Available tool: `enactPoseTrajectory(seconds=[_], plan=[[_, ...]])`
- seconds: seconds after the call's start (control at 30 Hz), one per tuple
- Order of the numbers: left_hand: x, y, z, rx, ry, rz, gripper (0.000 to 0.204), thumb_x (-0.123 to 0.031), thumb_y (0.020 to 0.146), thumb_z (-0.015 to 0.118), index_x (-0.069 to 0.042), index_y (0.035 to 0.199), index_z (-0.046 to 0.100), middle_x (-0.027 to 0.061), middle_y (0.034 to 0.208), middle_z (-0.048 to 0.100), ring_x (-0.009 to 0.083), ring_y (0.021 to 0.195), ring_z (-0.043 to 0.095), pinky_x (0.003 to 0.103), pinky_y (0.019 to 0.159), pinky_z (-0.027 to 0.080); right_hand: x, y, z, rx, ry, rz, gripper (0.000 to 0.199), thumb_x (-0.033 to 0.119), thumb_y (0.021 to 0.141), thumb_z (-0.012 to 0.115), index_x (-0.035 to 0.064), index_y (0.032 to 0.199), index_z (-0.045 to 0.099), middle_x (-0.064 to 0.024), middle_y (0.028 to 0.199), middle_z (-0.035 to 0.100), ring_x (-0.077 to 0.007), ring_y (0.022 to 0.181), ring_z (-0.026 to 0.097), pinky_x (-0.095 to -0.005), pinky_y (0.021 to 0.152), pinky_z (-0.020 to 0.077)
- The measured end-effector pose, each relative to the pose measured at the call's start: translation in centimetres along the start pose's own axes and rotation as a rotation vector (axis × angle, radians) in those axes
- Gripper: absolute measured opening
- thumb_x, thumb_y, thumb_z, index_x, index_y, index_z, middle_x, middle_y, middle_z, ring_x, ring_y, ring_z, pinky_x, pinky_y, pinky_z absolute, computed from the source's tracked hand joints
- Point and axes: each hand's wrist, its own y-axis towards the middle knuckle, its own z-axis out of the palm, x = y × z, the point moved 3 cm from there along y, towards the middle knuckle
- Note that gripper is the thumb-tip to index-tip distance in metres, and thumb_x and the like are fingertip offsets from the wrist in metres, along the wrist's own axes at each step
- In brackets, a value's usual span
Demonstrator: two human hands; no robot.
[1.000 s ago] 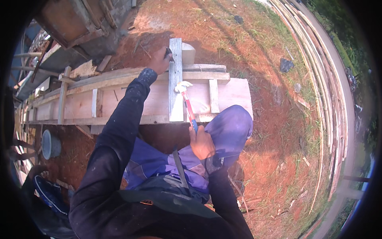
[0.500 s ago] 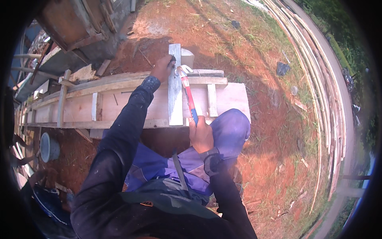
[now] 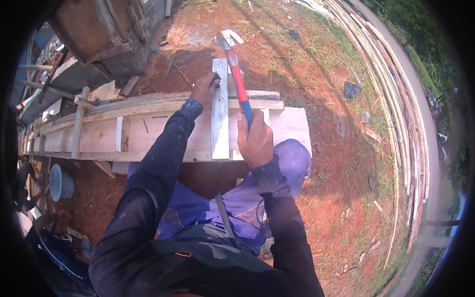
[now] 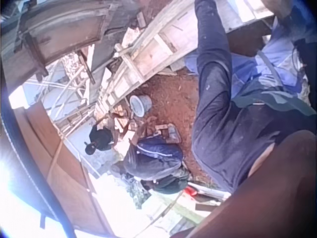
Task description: The person assembles a wooden structure by positioning planks and hammering nails into place. They use a hammer to secure the pieces together while sitting on the ground.
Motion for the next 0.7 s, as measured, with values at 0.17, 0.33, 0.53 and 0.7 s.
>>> enactPoseTrajectory(seconds=[0.17, 0.33, 0.53, 0.7], plan=[[0.1, 0.0, 0.1, -0.059, -0.006, -0.006, 0.008, -0.006, 0.093, 0.058, 0.001, 0.091, 0.054, 0.0227, 0.08, 0.06, 0.0421, 0.079, 0.061, 0.047, 0.069, 0.046, 2.5, 1.6, -0.8, -0.081, 0.061, -0.116, 0.021, 0.015, 0.095, 0.061, -0.0031, 0.103, 0.052, -0.0248, 0.068, 0.06, -0.0462, 0.062, 0.062, -0.0493, 0.052, 0.0455], [-0.2, 0.2, 0.1, -0.034, -0.004, -0.014, 0.008, -0.006, 0.093, 0.058, 0.001, 0.091, 0.054, 0.0229, 0.081, 0.06, 0.0425, 0.079, 0.06, 0.047, 0.07, 0.046, 3.2, 2.7, -1.0, -0.092, 0.044, -0.165, 0.024, 0.014, 0.095, 0.062, -0.0029, 0.109, 0.052, -0.0244, 0.069, 0.061, -0.0452, 0.063, 0.063, -0.0488, 0.053, 0.0464], [0.9, 0.4, 0.0, -0.032, -0.013, -0.088, 0.01, -0.009, 0.093, 0.06, 0.0, 0.096, 0.059, 0.023, 0.084, 0.064, 0.0413, 0.083, 0.064, 0.047, 0.072, 0.048, 2.0, 3.1, 0.8, 0.004, -0.045, -0.029, 0.024, 0.021, 0.096, 0.06, -0.0007, 0.102, 0.051, -0.0271, 0.072, 0.062, -0.0476, 0.066, 0.063, -0.0521, 0.056, 0.0465], [1.2, 0.4, 0.6, -0.05, -0.002, -0.117, 0.012, -0.012, 0.092, 0.062, -0.001, 0.098, 0.063, 0.0226, 0.085, 0.066, 0.0405, 0.084, 0.065, 0.047, 0.073, 0.048, -3.6, 2.1, 3.6, 0.203, -0.305, 0.148, 0.036, 0.033, 0.098, 0.054, -0.0024, 0.092, 0.05, -0.0289, 0.068, 0.061, -0.0498, 0.067, 0.062, -0.0571, 0.06, 0.048]])
